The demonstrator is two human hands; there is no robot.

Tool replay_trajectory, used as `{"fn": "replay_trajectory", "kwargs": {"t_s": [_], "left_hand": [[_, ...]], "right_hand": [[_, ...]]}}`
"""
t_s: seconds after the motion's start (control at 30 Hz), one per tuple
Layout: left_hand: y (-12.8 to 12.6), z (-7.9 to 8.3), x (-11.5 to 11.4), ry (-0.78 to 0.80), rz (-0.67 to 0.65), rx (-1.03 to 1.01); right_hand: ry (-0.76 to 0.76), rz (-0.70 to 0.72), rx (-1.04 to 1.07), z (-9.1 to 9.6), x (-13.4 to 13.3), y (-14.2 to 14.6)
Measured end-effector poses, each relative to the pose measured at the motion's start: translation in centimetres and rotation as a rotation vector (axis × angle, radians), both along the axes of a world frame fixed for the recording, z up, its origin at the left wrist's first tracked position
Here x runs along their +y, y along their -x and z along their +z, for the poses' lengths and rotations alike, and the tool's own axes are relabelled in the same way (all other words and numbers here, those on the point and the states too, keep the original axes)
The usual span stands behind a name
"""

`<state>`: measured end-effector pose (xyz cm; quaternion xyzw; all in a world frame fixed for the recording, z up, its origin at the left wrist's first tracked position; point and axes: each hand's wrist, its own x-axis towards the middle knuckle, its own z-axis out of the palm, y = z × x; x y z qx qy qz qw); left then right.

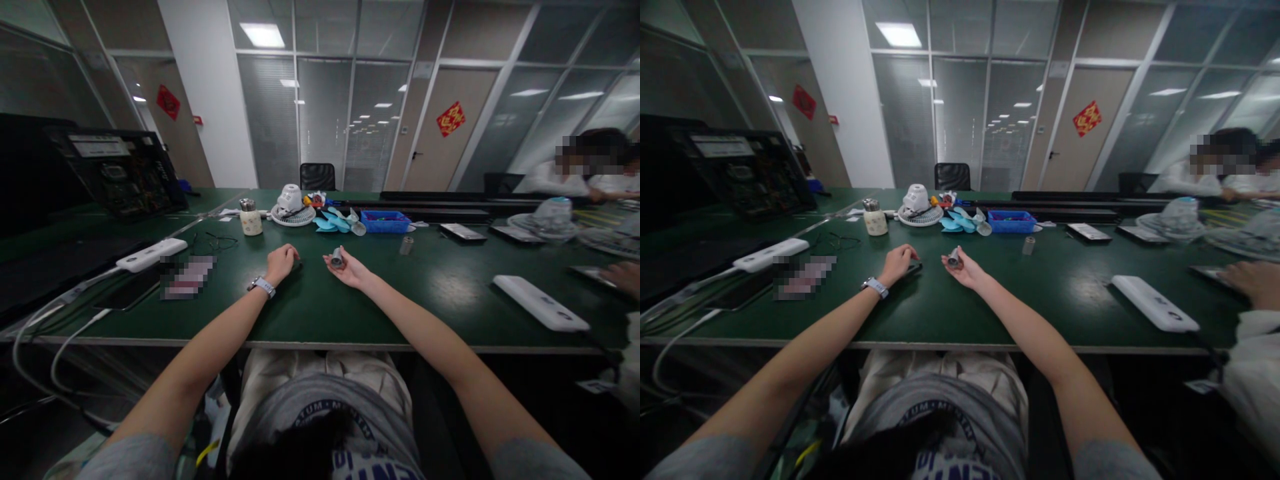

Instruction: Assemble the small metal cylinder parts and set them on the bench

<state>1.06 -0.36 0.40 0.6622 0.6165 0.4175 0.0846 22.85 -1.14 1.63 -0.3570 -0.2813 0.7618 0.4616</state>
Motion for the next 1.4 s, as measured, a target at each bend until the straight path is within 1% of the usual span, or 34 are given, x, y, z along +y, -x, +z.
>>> {"fn": "replay_trajectory", "kwargs": {"t_s": [0.1, 0.17, 0.37, 0.6, 0.83, 1.0, 1.07, 1.23, 1.4], "left_hand": [[0.1, 0.1, 0.03, 0.021, 0.084, 0.055], [0.19, 0.11, 0.07, 0.043, 0.102, 0.056], [0.47, 0.02, 0.18, 0.095, 0.09, 0.079], [0.5, -0.08, 0.55, 0.131, 0.152, 0.162], [0.43, -0.06, 0.69, 0.158, 0.156, 0.204], [0.36, 0.08, 0.62, 0.148, 0.154, 0.212], [0.31, 0.22, 0.53, 0.153, 0.161, 0.213], [0.12, 0.54, 0.15, 0.169, 0.177, 0.209], [0.1, 0.34, 0.07, 0.106, 0.176, 0.195]], "right_hand": [[0.006, -0.005, -0.026, 0.25, -0.33, 0.17], [0.0, -0.009, -0.039, 0.35, -0.51, 0.3], [0.008, -0.014, -0.035, 0.2, -0.54, 0.33], [0.048, 0.043, 0.0, 0.14, -0.32, 0.05], [0.016, 0.055, -0.076, 0.47, -0.36, 0.25], [-0.052, -0.013, -0.124, 0.42, -0.6, 0.39], [-0.065, -0.009, -0.142, 0.43, -0.69, 0.37], [-0.025, 0.0, -0.139, 0.54, -0.74, 0.28], [-0.027, 0.0, -0.115, 0.46, -0.57, 0.38]]}}
